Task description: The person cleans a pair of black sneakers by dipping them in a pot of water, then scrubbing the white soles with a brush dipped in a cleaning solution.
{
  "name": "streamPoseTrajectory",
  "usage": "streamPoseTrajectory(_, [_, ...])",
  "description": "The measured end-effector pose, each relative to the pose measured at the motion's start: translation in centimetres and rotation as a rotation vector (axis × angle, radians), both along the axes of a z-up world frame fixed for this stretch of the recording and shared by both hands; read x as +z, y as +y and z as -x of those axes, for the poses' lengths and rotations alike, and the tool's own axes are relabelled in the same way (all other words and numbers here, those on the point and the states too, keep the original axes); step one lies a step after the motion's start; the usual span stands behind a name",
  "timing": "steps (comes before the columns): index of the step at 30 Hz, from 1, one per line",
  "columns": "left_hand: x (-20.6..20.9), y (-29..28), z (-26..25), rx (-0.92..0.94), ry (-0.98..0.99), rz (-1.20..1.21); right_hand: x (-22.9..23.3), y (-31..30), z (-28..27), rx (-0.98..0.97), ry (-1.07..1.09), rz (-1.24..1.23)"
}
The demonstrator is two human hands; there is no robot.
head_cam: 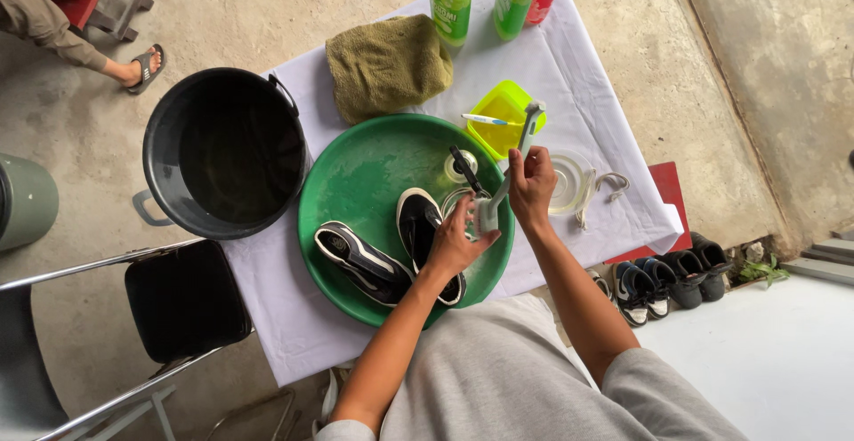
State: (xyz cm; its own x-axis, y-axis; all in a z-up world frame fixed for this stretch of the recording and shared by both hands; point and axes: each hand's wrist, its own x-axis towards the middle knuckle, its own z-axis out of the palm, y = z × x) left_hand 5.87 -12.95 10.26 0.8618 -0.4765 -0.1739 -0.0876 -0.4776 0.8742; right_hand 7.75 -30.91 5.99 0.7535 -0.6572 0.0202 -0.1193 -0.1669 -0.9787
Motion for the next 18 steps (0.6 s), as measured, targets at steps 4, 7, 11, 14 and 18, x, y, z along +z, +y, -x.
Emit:
streamPoseTrajectory(4, [-1.6, -0.3, 0.5, 0.048, 0.149, 0.024, -2.1, 0.3, 1.8, 0.075, -0.011, -0.164])
streamPoseTrajectory(7, [-2.6, -0.2, 0.5, 0.059, 0.141, 0.042, -2.9, 1.7, 4.3, 0.232, 0.052, -0.206])
streamPoseTrajectory(11, [-3.8, -0.8, 1.1, 0.097, 0.154, 0.046, -2.6, 3.5, 7.0, 0.298, 0.228, -0.083])
streamPoseTrajectory(14, [-4.6, -1.4, 1.4, 0.117, 0.234, 0.081, -3.3, 3.6, 7.6, 0.258, 0.278, -0.119])
streamPoseTrajectory(18, [-4.5, -0.7, 1.4, 0.030, 0.452, 0.232, -5.2, 0.8, 6.4, 0.268, 0.153, -0.081])
